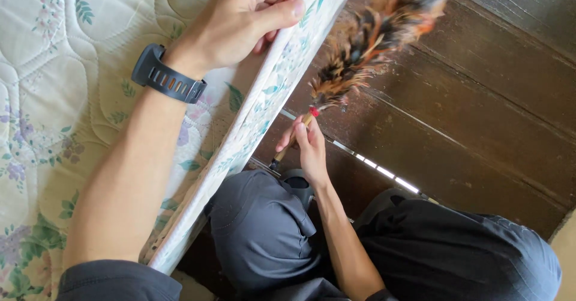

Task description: The person dusts under a mattress and the floor with a feather duster, lifting the bedsheet with one hand while dusting with the other.

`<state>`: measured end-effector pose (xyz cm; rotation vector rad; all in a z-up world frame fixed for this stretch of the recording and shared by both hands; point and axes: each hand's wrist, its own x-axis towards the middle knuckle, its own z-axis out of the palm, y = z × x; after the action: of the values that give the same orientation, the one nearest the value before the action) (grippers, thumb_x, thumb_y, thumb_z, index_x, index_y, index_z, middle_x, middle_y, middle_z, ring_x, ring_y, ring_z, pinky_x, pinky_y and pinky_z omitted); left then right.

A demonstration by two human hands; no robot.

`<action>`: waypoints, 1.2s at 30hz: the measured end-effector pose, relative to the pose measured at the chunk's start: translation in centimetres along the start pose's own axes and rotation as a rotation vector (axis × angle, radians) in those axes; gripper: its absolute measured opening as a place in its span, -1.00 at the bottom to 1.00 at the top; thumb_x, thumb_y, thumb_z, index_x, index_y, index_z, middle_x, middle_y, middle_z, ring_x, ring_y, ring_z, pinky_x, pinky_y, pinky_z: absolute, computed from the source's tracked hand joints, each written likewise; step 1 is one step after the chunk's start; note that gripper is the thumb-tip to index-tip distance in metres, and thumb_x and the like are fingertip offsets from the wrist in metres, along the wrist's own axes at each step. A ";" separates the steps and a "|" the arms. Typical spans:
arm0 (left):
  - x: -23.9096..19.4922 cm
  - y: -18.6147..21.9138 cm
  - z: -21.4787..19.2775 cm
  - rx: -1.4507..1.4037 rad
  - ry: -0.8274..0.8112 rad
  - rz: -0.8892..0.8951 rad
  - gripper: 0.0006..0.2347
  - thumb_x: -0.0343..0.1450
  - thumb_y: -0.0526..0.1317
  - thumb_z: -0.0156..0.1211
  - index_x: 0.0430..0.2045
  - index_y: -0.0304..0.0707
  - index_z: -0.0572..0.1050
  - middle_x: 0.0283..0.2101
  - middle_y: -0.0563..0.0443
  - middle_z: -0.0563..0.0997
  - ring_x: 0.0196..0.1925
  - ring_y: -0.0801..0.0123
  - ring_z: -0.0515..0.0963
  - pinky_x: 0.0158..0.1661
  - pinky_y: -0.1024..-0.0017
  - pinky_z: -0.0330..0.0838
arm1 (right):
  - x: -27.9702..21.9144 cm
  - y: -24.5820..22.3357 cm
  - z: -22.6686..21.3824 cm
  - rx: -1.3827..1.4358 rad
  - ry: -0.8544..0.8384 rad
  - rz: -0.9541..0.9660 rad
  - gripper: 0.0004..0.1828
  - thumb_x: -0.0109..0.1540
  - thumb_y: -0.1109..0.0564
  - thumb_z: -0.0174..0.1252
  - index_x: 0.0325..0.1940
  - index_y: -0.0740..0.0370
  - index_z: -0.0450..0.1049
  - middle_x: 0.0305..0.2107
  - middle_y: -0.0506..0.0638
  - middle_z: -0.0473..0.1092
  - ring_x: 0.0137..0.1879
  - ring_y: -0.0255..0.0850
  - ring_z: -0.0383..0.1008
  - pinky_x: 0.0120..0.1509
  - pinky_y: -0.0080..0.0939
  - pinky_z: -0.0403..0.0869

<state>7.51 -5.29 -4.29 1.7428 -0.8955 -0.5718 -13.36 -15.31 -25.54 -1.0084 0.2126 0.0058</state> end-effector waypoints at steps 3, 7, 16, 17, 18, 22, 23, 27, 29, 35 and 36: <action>-0.1 0.1 0.0 -0.004 0.005 -0.019 -0.87 0.64 -0.22 0.10 -0.25 -0.28 0.43 -0.42 0.22 0.48 -0.45 0.71 0.41 -0.48 0.62 0.29 | -0.9 -1.9 1.6 -0.020 -0.074 -0.044 -0.83 0.48 0.09 -0.19 -0.07 0.22 0.25 -0.47 0.02 0.44 -0.34 -0.22 0.51 -0.18 -0.24 0.52; -0.4 -0.3 -0.2 0.083 0.049 -0.020 -0.86 0.62 -0.22 0.07 -0.05 -0.25 0.51 -0.38 0.23 0.53 -0.48 0.71 0.45 -0.49 0.63 0.32 | -2.1 -1.0 2.6 -0.217 -0.242 -0.098 -0.78 0.50 0.12 -0.06 -0.14 0.31 0.35 -0.38 0.03 0.47 -0.23 -0.20 0.49 -0.06 -0.21 0.48; -0.3 0.2 0.0 0.007 0.024 -0.044 -0.89 0.64 -0.25 0.11 -0.19 -0.32 0.44 -0.38 0.20 0.48 -0.41 0.70 0.42 -0.46 0.62 0.30 | -0.1 3.9 -1.7 -0.492 -0.026 0.118 -0.78 0.44 0.08 -0.08 -0.13 0.29 0.35 -0.41 0.01 0.54 -0.35 -0.23 0.53 -0.23 -0.25 0.48; -0.2 0.3 0.0 0.004 0.022 -0.044 -0.89 0.64 -0.25 0.11 -0.19 -0.32 0.44 -0.38 0.20 0.48 -0.41 0.70 0.42 -0.46 0.62 0.30 | -0.1 3.7 -1.8 -0.492 -0.023 0.119 -0.78 0.44 0.08 -0.08 -0.13 0.29 0.35 -0.41 0.01 0.54 -0.35 -0.23 0.53 -0.23 -0.25 0.48; -0.2 0.3 0.1 0.017 0.014 -0.026 -0.89 0.64 -0.24 0.10 -0.21 -0.30 0.44 -0.38 0.20 0.47 -0.42 0.70 0.41 -0.45 0.63 0.29 | -0.1 3.5 -1.9 -0.340 -0.012 0.139 -0.80 0.45 0.09 -0.11 -0.12 0.27 0.31 -0.42 0.02 0.52 -0.34 -0.22 0.53 -0.23 -0.26 0.50; -0.2 0.4 0.0 -0.003 0.002 -0.038 -0.88 0.63 -0.24 0.09 -0.26 -0.28 0.43 -0.42 0.22 0.47 -0.45 0.72 0.40 -0.48 0.63 0.28 | -0.2 2.1 -0.9 -0.088 -0.054 0.018 -0.82 0.47 0.08 -0.16 -0.11 0.22 0.27 -0.38 0.00 0.49 -0.23 -0.24 0.60 -0.09 -0.28 0.61; -0.2 0.5 0.0 -0.006 0.002 -0.040 -0.88 0.63 -0.24 0.09 -0.26 -0.28 0.43 -0.42 0.22 0.47 -0.45 0.72 0.40 -0.48 0.63 0.28 | -0.5 1.6 -0.1 -0.088 -0.053 0.021 -0.82 0.47 0.08 -0.16 -0.11 0.22 0.27 -0.38 0.00 0.49 -0.23 -0.24 0.60 -0.09 -0.28 0.61; -0.2 1.2 0.3 0.040 0.036 -0.073 -0.92 0.58 -0.25 0.09 -0.24 -0.25 0.46 -0.45 0.24 0.45 -0.49 0.71 0.39 -0.49 0.61 0.29 | -1.9 2.5 1.6 -0.345 -0.169 -0.108 -0.74 0.49 0.12 -0.05 -0.20 0.33 0.36 -0.36 0.06 0.47 -0.19 -0.19 0.50 -0.03 -0.19 0.50; -0.3 1.0 0.2 0.070 0.074 -0.132 -0.93 0.50 -0.27 0.08 -0.23 -0.22 0.48 -0.48 0.27 0.45 -0.53 0.72 0.39 -0.52 0.62 0.29 | -2.1 4.3 1.3 -0.452 -0.194 -0.086 -0.72 0.48 0.12 0.01 -0.25 0.36 0.38 -0.38 0.08 0.45 -0.21 -0.18 0.45 -0.06 -0.16 0.46; -0.3 0.5 0.3 -0.055 0.002 -0.039 -0.91 0.64 -0.24 0.09 -0.18 -0.26 0.45 -0.37 0.25 0.45 -0.43 0.70 0.37 -0.46 0.62 0.24 | -0.8 7.1 -2.3 -0.503 -0.054 0.079 -0.74 0.45 0.07 -0.04 -0.24 0.29 0.35 -0.47 0.04 0.47 -0.33 -0.25 0.47 -0.20 -0.21 0.48; -0.3 0.3 0.2 -0.064 0.011 -0.044 -0.90 0.64 -0.23 0.09 -0.20 -0.26 0.43 -0.39 0.24 0.44 -0.44 0.71 0.36 -0.47 0.62 0.24 | -0.6 6.9 -2.8 -0.392 -0.017 0.101 -0.76 0.46 0.07 -0.09 -0.20 0.26 0.32 -0.46 0.04 0.48 -0.34 -0.24 0.51 -0.20 -0.21 0.51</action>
<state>7.08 -5.28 -4.06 1.7098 -0.8239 -0.6127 -15.11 -13.91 -32.69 -1.3865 0.2527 0.1528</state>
